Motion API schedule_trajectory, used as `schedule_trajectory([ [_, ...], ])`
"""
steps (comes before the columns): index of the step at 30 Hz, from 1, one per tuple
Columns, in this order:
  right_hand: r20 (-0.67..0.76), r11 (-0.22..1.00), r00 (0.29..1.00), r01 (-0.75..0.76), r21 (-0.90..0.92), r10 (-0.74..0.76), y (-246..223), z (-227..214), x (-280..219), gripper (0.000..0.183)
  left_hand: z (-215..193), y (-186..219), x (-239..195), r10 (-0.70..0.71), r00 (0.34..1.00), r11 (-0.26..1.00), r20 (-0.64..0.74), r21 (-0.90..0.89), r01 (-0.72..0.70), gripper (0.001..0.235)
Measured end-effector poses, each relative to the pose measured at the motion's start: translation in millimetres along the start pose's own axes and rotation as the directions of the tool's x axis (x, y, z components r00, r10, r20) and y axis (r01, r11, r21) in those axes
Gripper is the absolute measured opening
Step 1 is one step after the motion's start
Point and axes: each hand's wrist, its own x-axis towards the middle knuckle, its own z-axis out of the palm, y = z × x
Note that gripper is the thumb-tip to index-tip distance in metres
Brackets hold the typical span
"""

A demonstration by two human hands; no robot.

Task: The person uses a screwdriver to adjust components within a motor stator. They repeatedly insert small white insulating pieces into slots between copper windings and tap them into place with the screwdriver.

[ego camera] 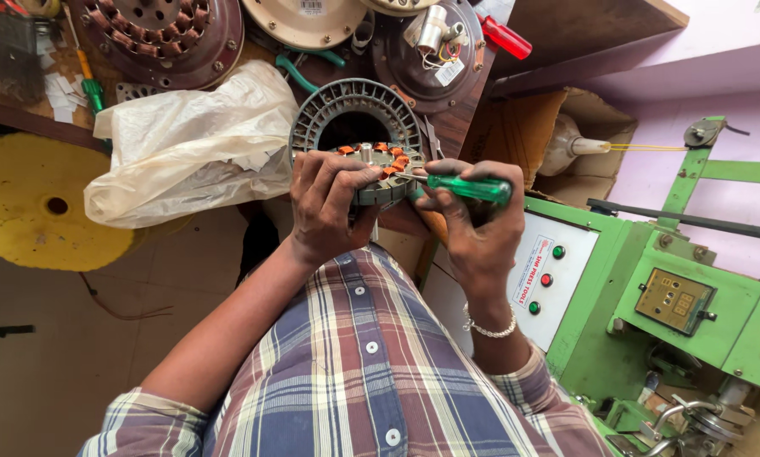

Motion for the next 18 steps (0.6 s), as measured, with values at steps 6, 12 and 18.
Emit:
schedule_trajectory([
  [6, -0.010, 1.000, 1.000, 0.011, -0.013, -0.011, 13, -10, 0, 0.030, 3, -6, -2, 0.018, 1.000, 1.000, -0.017, 0.003, -0.018, 0.034],
  [12, -0.207, 0.979, 0.975, 0.117, 0.168, -0.081, 11, -36, -29, 0.031, -20, -7, 0, -0.012, 0.978, 0.998, 0.206, -0.056, 0.024, 0.059],
  [18, -0.104, 0.969, 0.992, 0.090, 0.229, -0.067, 39, -30, -48, 0.031, -26, 3, 9, 0.035, 0.957, 0.996, 0.288, 0.068, -0.057, 0.061],
])
